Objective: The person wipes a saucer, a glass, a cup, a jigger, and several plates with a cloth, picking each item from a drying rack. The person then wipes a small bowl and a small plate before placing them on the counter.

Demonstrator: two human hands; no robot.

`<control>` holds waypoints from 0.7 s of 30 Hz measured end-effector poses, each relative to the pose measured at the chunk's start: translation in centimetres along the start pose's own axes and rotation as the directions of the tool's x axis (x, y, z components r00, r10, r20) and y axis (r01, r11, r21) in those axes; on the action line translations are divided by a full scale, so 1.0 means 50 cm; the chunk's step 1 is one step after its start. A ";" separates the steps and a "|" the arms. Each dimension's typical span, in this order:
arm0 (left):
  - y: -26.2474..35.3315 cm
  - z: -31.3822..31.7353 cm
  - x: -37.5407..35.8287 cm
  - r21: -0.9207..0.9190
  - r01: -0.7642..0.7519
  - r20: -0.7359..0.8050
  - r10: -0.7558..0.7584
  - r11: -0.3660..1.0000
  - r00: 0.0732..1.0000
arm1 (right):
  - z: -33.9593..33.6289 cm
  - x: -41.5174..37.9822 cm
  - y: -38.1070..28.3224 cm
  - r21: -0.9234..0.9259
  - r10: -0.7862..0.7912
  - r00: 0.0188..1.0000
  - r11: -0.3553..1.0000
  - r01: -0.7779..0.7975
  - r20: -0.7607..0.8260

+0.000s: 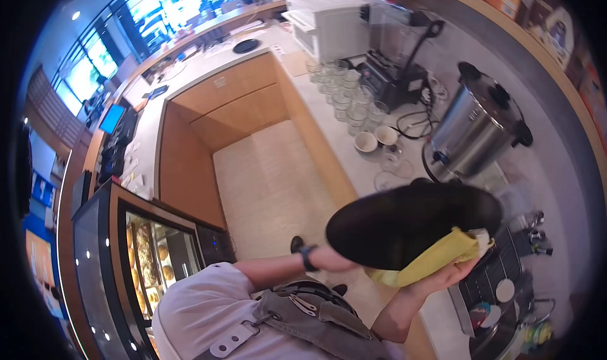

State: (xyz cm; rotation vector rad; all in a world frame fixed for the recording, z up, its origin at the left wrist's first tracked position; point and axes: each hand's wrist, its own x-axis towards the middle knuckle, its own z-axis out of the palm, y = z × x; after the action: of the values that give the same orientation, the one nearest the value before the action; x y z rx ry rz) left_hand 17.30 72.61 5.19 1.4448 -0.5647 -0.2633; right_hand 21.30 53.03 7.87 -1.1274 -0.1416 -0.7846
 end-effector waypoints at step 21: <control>0.258 -0.728 -0.398 0.281 -0.680 -0.957 0.250 0.677 -0.146 | 0.948 -0.503 0.262 0.226 0.182 0.879 0.925 -0.305 0.441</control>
State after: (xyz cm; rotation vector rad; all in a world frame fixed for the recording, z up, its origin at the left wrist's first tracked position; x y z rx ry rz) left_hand 17.09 115.37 12.83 0.6124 0.1884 1.2468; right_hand 24.20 108.19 7.37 -0.9922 -0.4464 -0.2733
